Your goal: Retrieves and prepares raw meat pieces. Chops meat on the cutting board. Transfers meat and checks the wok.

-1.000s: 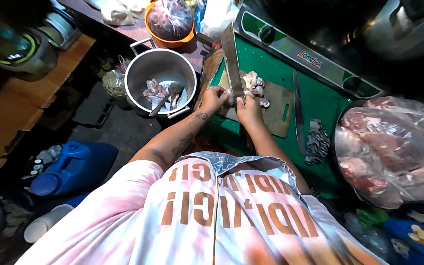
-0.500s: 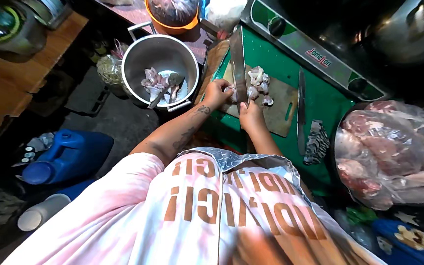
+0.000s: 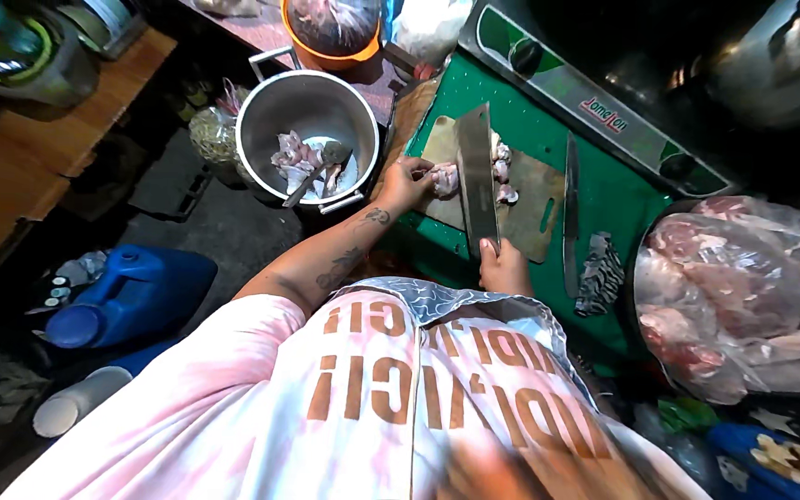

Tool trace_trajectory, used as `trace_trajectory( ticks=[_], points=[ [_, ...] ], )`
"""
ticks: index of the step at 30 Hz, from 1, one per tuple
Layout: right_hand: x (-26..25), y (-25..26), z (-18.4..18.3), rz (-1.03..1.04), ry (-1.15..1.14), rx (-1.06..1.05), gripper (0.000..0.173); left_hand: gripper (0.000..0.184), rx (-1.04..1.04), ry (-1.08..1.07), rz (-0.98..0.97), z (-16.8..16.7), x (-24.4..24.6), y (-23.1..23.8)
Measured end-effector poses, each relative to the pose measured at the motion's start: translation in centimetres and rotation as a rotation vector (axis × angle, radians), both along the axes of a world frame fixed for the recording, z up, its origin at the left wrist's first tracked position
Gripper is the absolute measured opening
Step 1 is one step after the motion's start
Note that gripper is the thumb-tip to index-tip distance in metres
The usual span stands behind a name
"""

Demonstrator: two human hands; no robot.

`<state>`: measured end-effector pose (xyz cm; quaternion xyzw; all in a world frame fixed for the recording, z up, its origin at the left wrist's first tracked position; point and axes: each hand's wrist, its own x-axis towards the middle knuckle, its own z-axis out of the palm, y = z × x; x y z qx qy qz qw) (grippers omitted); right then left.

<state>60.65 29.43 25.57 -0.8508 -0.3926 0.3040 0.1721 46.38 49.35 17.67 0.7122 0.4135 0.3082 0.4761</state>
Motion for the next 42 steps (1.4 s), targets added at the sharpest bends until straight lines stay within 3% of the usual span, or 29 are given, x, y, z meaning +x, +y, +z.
trace_trajectory(
  ticks=[5, 12, 15, 17, 20, 24, 25, 26, 29, 31, 42],
  points=[
    [-1.1, 4.8, 0.0, -0.001, -0.015, 0.299, 0.045, 0.023, 0.041, -0.041, 0.092, -1.3, 0.2, -0.4],
    [-2.0, 9.1, -1.6, 0.05, -0.103, 0.031, 0.04, 0.023, 0.052, -0.063, 0.106, -1.3, 0.5, -0.4],
    [-1.6, 9.1, -1.3, -0.012, -0.03, 0.069, 0.041, 0.022, 0.036, -0.065, 0.105, -1.4, 0.5, -0.6],
    [-1.5, 8.9, 0.5, -0.008, -0.037, 0.222, 0.042, 0.023, 0.028, -0.074, 0.105, -1.4, 0.5, -0.4],
    [-1.5, 8.4, 5.1, 0.016, -0.097, 0.616, 0.044, 0.022, 0.006, -0.089, 0.118, -1.6, 0.5, -0.5],
    [-2.0, 8.8, 10.5, -0.005, -0.126, 1.172, 0.024, 0.021, 0.008, -0.091, 0.11, -1.5, 0.6, -0.5],
    [-2.2, 8.8, 10.1, -0.014, -0.137, 1.168, 0.024, 0.021, 0.007, -0.091, 0.109, -1.4, 0.6, -0.5],
    [-2.4, 8.5, 8.6, -0.028, -0.156, 1.035, 0.028, 0.021, 0.005, -0.088, 0.107, -1.4, 0.6, -0.5],
    [-2.2, 8.2, 0.5, 0.001, -0.079, 0.192, 0.044, 0.022, 0.012, -0.072, 0.09, -1.2, 0.4, -0.6],
    [-1.0, 9.1, -2.3, 0.024, 0.008, -0.099, 0.046, 0.027, 0.032, -0.047, 0.06, -0.8, 0.5, -0.6],
    [-0.3, 7.3, -1.6, -0.011, 0.081, -0.168, 0.043, 0.03, 0.004, 0.071, -0.021, -0.2, 0.4, 0.3]
  ],
)
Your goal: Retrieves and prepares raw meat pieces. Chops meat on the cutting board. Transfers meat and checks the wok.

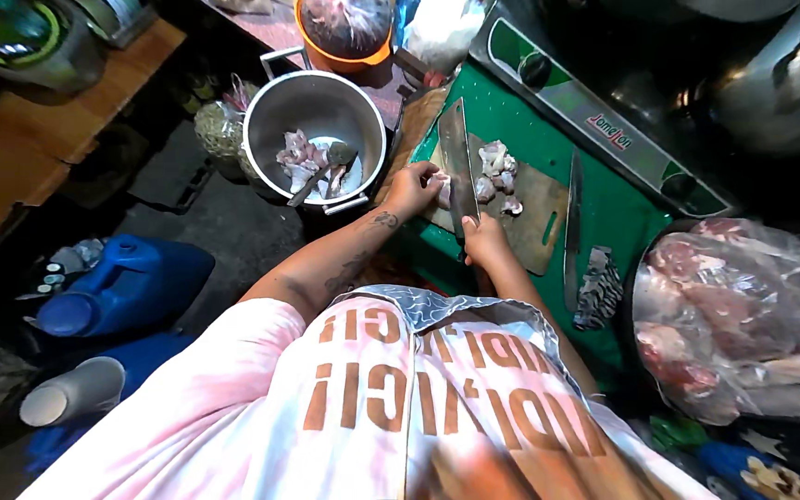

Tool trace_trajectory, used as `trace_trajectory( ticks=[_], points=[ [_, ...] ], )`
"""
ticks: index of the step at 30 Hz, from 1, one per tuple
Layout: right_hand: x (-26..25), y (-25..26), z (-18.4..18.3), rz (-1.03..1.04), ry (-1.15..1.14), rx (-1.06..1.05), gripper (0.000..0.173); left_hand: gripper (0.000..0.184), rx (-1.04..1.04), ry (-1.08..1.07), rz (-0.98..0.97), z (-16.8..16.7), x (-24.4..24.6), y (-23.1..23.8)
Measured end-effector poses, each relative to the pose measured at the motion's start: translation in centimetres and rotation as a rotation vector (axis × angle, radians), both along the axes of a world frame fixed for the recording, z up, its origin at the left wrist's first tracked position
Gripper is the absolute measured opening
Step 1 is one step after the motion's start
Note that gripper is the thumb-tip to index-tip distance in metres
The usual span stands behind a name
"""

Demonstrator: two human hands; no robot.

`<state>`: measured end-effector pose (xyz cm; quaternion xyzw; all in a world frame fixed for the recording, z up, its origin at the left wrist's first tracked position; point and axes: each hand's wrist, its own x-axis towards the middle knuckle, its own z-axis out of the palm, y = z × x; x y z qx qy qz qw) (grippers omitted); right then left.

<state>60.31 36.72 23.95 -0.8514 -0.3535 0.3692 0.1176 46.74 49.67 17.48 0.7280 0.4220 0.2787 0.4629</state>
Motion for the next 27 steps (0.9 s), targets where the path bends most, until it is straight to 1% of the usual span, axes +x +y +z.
trace_trajectory(
  ticks=[3, 5, 7, 9, 10, 11, 12, 13, 14, 15, 16, 17, 18, 19, 22, 25, 27],
  points=[
    [0.2, -0.9, 0.5, 0.023, 0.007, -0.074, 0.043, 0.025, 0.004, 0.028, -0.044, 0.2, -0.1, 0.4],
    [0.3, -0.2, 0.3, 0.027, -0.001, -0.091, 0.044, 0.024, 0.006, 0.047, -0.082, 0.5, -0.2, 0.5],
    [0.4, 2.0, 0.0, 0.047, -0.014, -0.065, 0.045, 0.024, 0.019, 0.057, -0.109, 0.5, -0.3, 0.7],
    [0.0, 4.2, 0.5, 0.11, -0.046, 0.046, 0.047, 0.023, 0.036, 0.052, -0.12, 0.3, -0.3, 0.8],
    [-1.1, 4.6, 1.8, 0.14, -0.101, 0.139, 0.046, 0.023, 0.037, 0.05, -0.123, 0.3, -0.3, 0.7],
    [-2.9, 4.6, 4.8, 0.167, -0.148, 0.157, 0.044, 0.023, 0.036, 0.055, -0.124, 0.4, -0.3, 0.6],
    [-4.4, 5.8, 10.4, 0.206, -0.033, -0.141, 0.045, 0.023, 0.035, 0.06, -0.124, 0.5, -0.4, 0.6],
    [-5.0, 6.6, 12.7, 0.237, 0.016, -0.266, 0.046, 0.023, 0.034, 0.064, -0.123, 0.6, -0.4, 0.5],
    [-4.4, 6.8, 11.6, 0.277, 0.0, -0.232, 0.046, 0.023, 0.034, 0.065, -0.121, 0.6, -0.5, 0.5],
    [-3.1, 5.1, 5.0, 0.262, -0.204, 0.228, 0.044, 0.023, 0.03, 0.063, -0.118, 0.6, -0.6, 0.4],
    [-1.5, 5.6, 2.3, 0.231, -0.151, 0.196, 0.046, 0.023, 0.029, 0.05, -0.11, 0.5, -0.6, 0.2],
    [-0.5, 6.0, 1.2, 0.18, -0.089, 0.072, 0.046, 0.023, 0.026, 0.039, -0.101, 0.5, -0.8, 0.2],
    [-0.1, 5.5, 0.6, 0.122, -0.06, -0.004, 0.046, 0.023, 0.019, 0.03, -0.092, 0.4, -1.0, 0.2],
    [0.2, 4.0, 0.2, 0.089, -0.045, -0.034, 0.046, 0.022, 0.008, 0.023, -0.082, 0.3, -1.2, 0.1],
    [1.2, -1.6, -0.4, 0.082, -0.013, -0.077, 0.048, 0.022, -0.04, 0.018, -0.07, 0.3, -1.9, -0.2],
    [2.4, -5.3, 0.7, 0.116, 0.009, -0.128, 0.044, 0.023, -0.083, 0.023, -0.08, 1.0, -2.2, -0.2],
    [4.1, -7.4, 2.0, 0.152, 0.043, -0.17, 0.041, 0.027, -0.071, 0.05, -0.085, 1.3, -2.2, -0.1]
  ],
)
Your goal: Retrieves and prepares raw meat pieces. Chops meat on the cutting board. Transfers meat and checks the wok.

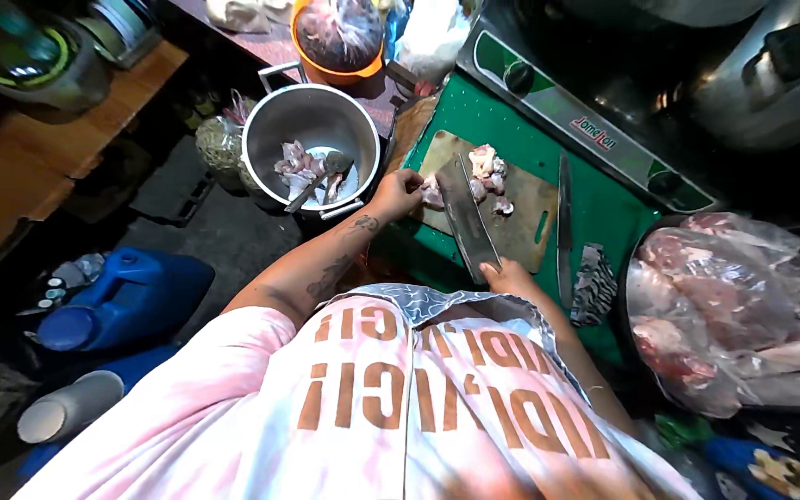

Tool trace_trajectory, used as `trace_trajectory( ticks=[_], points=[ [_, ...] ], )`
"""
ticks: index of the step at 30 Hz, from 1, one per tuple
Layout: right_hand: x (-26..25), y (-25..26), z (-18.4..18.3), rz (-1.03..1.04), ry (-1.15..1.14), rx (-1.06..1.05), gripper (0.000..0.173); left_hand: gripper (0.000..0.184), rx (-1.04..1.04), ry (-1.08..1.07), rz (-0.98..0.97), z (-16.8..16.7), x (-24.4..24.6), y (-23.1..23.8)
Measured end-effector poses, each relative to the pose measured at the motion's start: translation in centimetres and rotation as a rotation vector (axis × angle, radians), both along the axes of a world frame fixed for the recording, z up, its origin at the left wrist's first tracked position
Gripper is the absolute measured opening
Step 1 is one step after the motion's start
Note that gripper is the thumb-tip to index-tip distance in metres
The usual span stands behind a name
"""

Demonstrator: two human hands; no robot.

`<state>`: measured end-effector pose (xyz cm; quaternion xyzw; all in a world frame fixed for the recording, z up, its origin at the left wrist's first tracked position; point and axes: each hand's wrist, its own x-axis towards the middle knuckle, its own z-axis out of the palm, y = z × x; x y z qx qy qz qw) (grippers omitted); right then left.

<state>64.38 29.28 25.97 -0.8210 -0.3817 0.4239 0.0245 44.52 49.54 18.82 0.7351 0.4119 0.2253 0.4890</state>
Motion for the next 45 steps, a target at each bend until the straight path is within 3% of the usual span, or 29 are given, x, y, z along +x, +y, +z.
trace_trajectory(
  ticks=[5, 8, 11, 13, 16, 18, 20, 23, 26, 29, 31, 34, 35, 37, 41, 45],
  points=[
    [2.1, -5.7, 4.0, -0.137, 0.096, 0.111, 0.033, 0.069, 0.316, 0.142, -0.13, -0.2, 1.5, 0.5],
    [2.6, -6.9, 4.0, -0.344, 0.012, 0.252, 0.032, 0.061, 0.426, 0.27, -0.276, -0.3, 2.8, 0.6],
    [4.1, -6.6, 2.0, -0.439, -0.208, 0.29, 0.04, 0.046, 0.372, 0.257, -0.242, 0.0, 3.4, 0.7],
    [5.4, -6.1, 0.6, -0.445, -0.344, 0.283, 0.043, 0.042, 0.166, 0.129, -0.117, 0.2, 3.2, 1.1],
    [7.0, -5.9, -1.8, -0.428, -0.491, 0.246, 0.045, 0.033, -0.43, -0.195, 0.079, 1.2, 2.4, 1.5],
    [7.3, -5.7, -3.0, -0.414, -0.531, 0.249, 0.045, 0.039, -0.759, -0.377, 0.13, 2.7, 1.5, 1.6],
    [7.0, -5.5, -3.6, -0.417, -0.534, 0.243, 0.044, 0.044, -0.92, -0.489, 0.129, 3.7, 0.4, 1.6],
    [6.4, -5.2, -4.3, -0.415, -0.515, 0.219, 0.045, 0.046, -0.973, -0.552, 0.096, 4.5, -0.9, 1.2],
    [5.8, -4.9, -4.9, -0.396, -0.525, 0.21, 0.047, 0.029, -0.937, -0.549, 0.09, 4.9, -1.6, 0.4],
    [5.1, -4.6, -5.0, -0.386, -0.559, 0.2, 0.048, 0.043, -0.816, -0.498, 0.01, 4.3, -1.6, 0.2],
    [5.1, -4.6, -5.1, -0.391, -0.564, 0.187, 0.049, 0.047, -0.538, -0.345, -0.004, 4.6, -0.9, -0.3],
    [5.1, -4.6, -4.9, -0.4, -0.542, 0.169, 0.049, 0.054, 0.138, 0.003, -0.094, 3.6, 0.5, -0.6],
    [5.1, -4.5, -5.0, -0.399, -0.538, 0.164, 0.049, 0.061, 0.263, 0.123, -0.151, 3.4, 0.8, -0.7],
    [5.1, -4.5, -5.0, -0.401, -0.528, 0.152, 0.05, 0.069, 0.264, 0.327, -0.253, 3.5, 1.2, -1.2],
    [5.8, -4.3, -4.4, -0.423, -0.469, 0.155, 0.048, 0.041, 0.106, 0.379, -0.288, 3.7, 0.4, -0.7],
    [7.9, -5.3, -3.7, -0.574, -0.301, 0.253, 0.043, 0.052, 0.303, 0.387, -0.398, 3.2, -0.1, 1.1]
  ],
)
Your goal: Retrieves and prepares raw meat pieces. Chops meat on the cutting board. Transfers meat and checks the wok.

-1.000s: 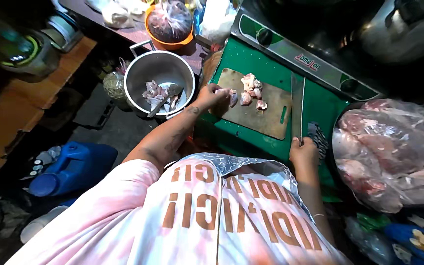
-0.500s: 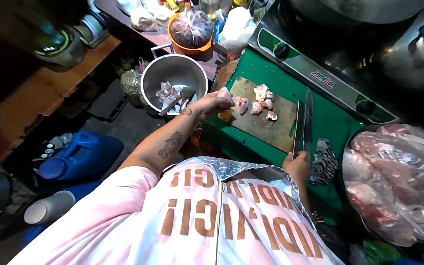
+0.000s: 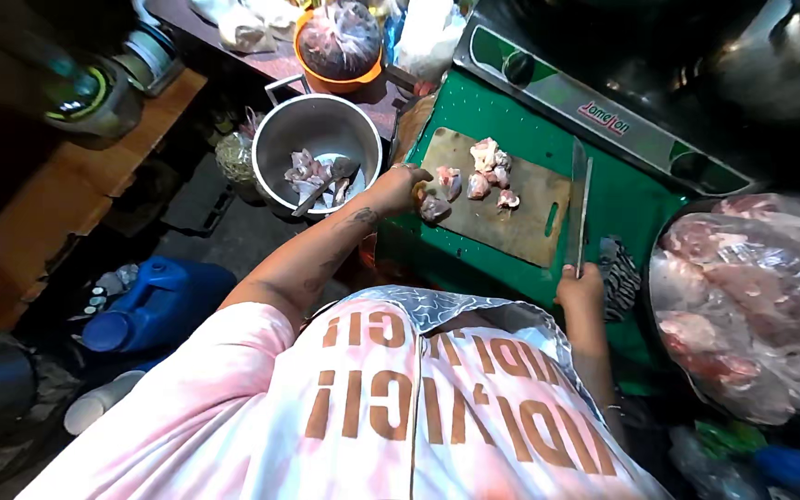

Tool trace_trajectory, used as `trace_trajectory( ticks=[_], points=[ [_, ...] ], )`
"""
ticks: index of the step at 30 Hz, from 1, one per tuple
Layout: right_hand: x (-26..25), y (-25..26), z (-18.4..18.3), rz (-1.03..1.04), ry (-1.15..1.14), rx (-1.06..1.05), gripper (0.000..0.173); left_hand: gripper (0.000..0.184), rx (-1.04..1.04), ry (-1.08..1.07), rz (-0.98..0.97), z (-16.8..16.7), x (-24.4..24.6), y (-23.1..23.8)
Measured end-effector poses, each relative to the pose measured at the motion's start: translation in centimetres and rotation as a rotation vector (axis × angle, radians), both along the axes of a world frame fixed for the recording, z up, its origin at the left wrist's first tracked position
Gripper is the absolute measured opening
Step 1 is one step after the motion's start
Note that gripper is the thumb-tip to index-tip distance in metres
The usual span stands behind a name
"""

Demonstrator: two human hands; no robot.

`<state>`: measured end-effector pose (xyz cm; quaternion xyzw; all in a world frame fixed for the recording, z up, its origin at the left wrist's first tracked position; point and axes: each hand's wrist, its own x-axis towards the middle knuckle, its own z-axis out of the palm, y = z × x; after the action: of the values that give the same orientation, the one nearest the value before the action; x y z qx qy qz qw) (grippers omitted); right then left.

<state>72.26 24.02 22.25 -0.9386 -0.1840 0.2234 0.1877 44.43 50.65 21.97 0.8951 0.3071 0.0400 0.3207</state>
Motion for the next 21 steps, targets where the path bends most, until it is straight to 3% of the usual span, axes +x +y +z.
trace_trajectory(
  ticks=[5, 9, 14, 16, 19, 21],
  points=[
    [-1.6, -1.5, 2.5, -0.182, 0.285, 0.355, 0.033, 0.032, 0.095, -0.09, -0.288, -1.6, 0.6, 1.1],
    [-4.1, -1.7, 4.6, -0.077, 0.299, 0.407, 0.026, 0.034, 0.029, -0.146, -0.139, -2.8, 0.3, 0.5],
    [-8.1, -0.1, 5.8, 0.197, 0.347, 0.435, 0.023, 0.021, 0.032, -0.274, 0.246, -4.3, 0.2, -2.4],
    [-9.5, 0.6, 5.2, 0.287, 0.382, 0.43, 0.021, 0.024, 0.083, -0.32, 0.237, -4.8, 0.1, -2.8],
    [-10.8, 1.5, 4.0, 0.391, 0.381, 0.376, 0.02, 0.052, 0.116, -0.34, 0.088, -4.9, -0.1, -2.1],
    [-11.5, 1.9, 3.8, 0.422, 0.366, 0.327, 0.02, 0.041, 0.129, -0.369, -0.01, -4.7, 0.0, -1.4]
  ],
)
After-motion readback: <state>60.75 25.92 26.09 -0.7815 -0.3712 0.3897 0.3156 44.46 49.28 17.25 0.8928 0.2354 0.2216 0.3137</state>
